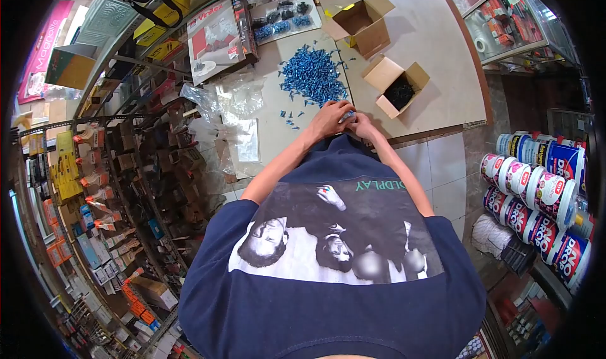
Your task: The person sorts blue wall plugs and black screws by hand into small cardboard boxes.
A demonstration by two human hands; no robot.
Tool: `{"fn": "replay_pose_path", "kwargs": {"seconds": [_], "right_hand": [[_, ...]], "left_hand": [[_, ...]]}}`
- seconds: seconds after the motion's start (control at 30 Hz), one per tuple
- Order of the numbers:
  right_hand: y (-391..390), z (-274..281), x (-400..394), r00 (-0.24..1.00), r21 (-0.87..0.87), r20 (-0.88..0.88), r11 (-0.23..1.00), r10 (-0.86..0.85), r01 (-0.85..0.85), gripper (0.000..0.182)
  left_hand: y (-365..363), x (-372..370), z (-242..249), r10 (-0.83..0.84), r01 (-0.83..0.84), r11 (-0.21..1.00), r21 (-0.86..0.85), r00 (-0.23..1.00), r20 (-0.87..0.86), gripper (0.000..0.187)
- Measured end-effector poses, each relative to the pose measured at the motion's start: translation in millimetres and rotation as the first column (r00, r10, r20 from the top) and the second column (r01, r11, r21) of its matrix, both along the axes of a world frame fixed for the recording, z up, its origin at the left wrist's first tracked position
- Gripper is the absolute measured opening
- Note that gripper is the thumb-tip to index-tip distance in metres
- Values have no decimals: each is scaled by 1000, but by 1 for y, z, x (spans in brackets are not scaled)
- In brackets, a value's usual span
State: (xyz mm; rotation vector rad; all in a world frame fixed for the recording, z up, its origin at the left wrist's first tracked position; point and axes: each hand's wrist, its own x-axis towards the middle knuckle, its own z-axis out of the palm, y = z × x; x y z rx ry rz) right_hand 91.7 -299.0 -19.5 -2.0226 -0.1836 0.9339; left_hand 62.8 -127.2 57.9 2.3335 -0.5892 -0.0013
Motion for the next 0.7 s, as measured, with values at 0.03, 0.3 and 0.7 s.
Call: {"fn": "replay_pose_path", "kwargs": {"seconds": [0.03, 0.3, 0.7], "right_hand": [[0, -3, 0, 999, -4, 35, 1000, -14, 14, 24], [4, 6, 0, 971, 109, -230, 989, -70, 97, 21], [6, 7, 1, 959, 151, -271, 981, -81, 125, 18]], "left_hand": [[1, 0, 3, 17, -17, 1000, -20, 1000, -9, 25], [39, -13, -26, 467, -467, 884, -14, 883, 35, 33], [92, -66, -58, 636, -633, 771, 64, 769, -60, 16]]}}
